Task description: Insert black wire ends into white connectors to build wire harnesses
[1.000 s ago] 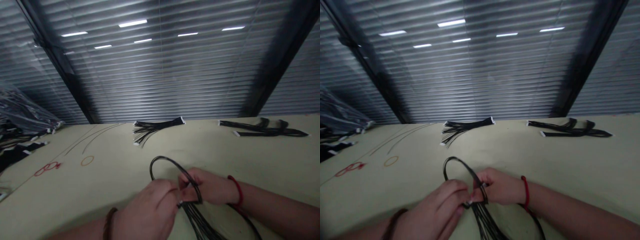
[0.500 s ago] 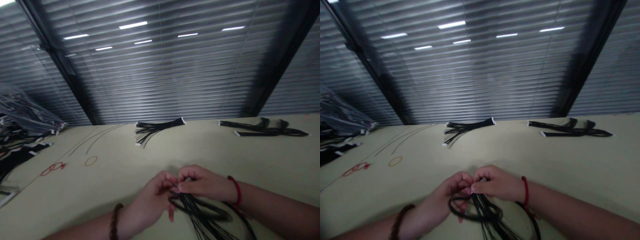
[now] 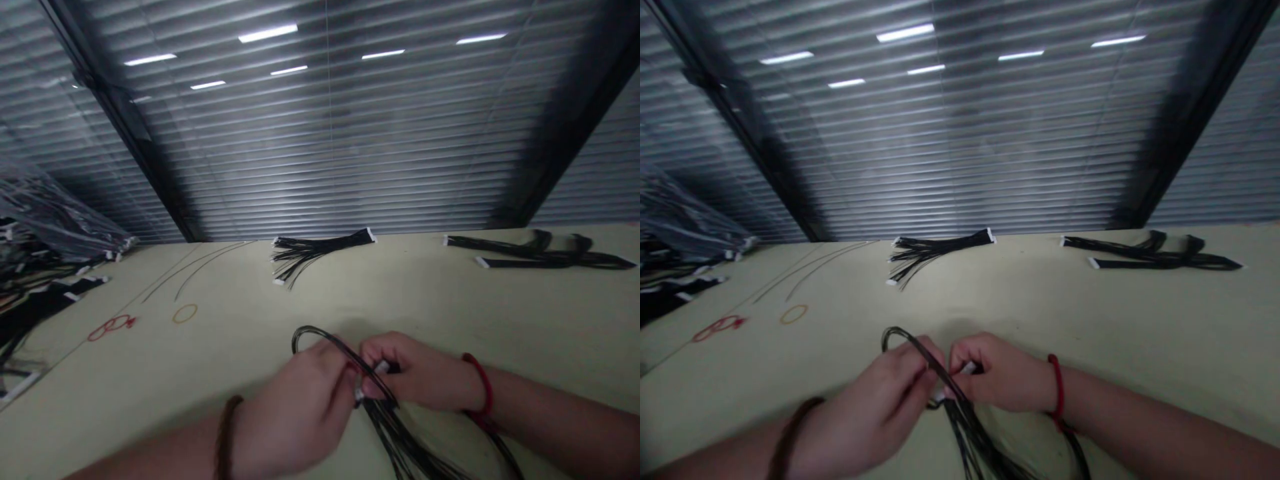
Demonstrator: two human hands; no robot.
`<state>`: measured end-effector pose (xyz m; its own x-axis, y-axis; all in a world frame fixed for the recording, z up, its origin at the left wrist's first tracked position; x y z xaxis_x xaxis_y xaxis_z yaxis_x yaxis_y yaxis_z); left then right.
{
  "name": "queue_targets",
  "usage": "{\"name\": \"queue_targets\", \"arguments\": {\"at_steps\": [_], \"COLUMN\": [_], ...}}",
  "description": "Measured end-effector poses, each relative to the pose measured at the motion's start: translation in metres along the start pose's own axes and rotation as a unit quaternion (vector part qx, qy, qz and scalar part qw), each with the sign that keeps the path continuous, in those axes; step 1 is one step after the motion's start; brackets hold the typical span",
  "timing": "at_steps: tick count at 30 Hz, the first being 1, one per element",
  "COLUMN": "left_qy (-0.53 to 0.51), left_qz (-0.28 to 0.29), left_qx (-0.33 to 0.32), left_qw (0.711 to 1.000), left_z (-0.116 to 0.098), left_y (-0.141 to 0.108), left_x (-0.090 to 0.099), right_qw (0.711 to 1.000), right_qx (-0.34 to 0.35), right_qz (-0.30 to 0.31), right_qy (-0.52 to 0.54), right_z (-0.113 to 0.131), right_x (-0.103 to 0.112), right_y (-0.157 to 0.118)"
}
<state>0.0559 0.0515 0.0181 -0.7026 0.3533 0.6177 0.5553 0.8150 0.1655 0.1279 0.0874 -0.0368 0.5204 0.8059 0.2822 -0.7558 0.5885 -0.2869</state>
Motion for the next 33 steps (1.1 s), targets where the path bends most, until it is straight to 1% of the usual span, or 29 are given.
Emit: {"name": "queue_targets", "arguments": {"at_steps": [1, 2, 3, 4, 5, 6, 9, 11, 14, 18, 22, 25, 28, 31, 33], "left_qy": [-0.076, -0.158, -0.219, -0.268, -0.301, -0.318, -0.343, -0.353, -0.364, -0.366, -0.340, -0.344, -0.359, -0.349, -0.337], "left_qz": [0.006, 0.032, 0.055, 0.076, 0.084, 0.076, 0.017, -0.001, 0.010, 0.015, 0.012, -0.003, -0.015, -0.003, 0.010], "left_qx": [0.072, 0.136, 0.174, 0.190, 0.194, 0.189, 0.194, 0.209, 0.226, 0.237, 0.247, 0.236, 0.212, 0.180, 0.169], "left_qw": [0.995, 0.977, 0.959, 0.941, 0.930, 0.926, 0.919, 0.912, 0.903, 0.900, 0.907, 0.909, 0.909, 0.920, 0.926], "left_z": [0.014, 0.026, 0.033, 0.037, 0.039, 0.041, 0.050, 0.054, 0.054, 0.051, 0.050, 0.050, 0.051, 0.051, 0.050], "left_y": [0.000, -0.002, -0.005, -0.007, -0.009, -0.009, -0.011, -0.012, -0.011, -0.010, -0.011, -0.010, -0.007, -0.004, -0.003], "left_x": [-0.002, -0.009, -0.017, -0.024, -0.029, -0.031, -0.031, -0.031, -0.032, -0.030, -0.027, -0.025, -0.024, -0.022, -0.022], "right_qw": [1.000, 1.000, 0.999, 0.999, 0.999, 0.998, 0.996, 0.994, 0.995, 0.995, 0.994, 0.993, 0.993, 0.991, 0.989], "right_qx": [0.007, 0.014, 0.020, 0.025, 0.031, 0.038, 0.059, 0.065, 0.058, 0.055, 0.058, 0.055, 0.048, 0.030, 0.017], "right_qz": [0.008, 0.014, 0.015, 0.014, 0.011, 0.007, -0.002, 0.005, 0.013, -0.003, -0.049, -0.073, -0.045, -0.003, 0.012], "right_qy": [0.008, 0.015, 0.021, 0.026, 0.032, 0.040, 0.072, 0.085, 0.076, 0.078, 0.075, 0.078, 0.097, 0.130, 0.144], "right_z": [0.000, 0.001, 0.002, 0.003, 0.004, 0.005, 0.008, 0.007, 0.003, 0.002, 0.009, 0.011, 0.009, 0.004, -0.001], "right_x": [-0.002, -0.003, -0.004, -0.003, -0.003, -0.002, 0.004, 0.007, 0.007, 0.006, 0.010, 0.016, 0.016, 0.012, 0.011], "right_y": [-0.001, -0.001, -0.001, -0.002, -0.002, -0.002, -0.003, -0.005, -0.005, -0.003, -0.002, -0.003, -0.003, 0.000, 0.002]}}
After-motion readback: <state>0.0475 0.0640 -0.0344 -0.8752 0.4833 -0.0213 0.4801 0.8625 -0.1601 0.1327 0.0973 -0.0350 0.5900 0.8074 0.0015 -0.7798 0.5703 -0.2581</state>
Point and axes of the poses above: each hand's wrist, its own y-axis towards the middle knuckle, its own x-axis out of the back of the hand, z = x × y, the point moved 8 cm from there along y, towards the middle knuckle, and after that the axes turned 9 degrees about -x, right-handed, at the moved point
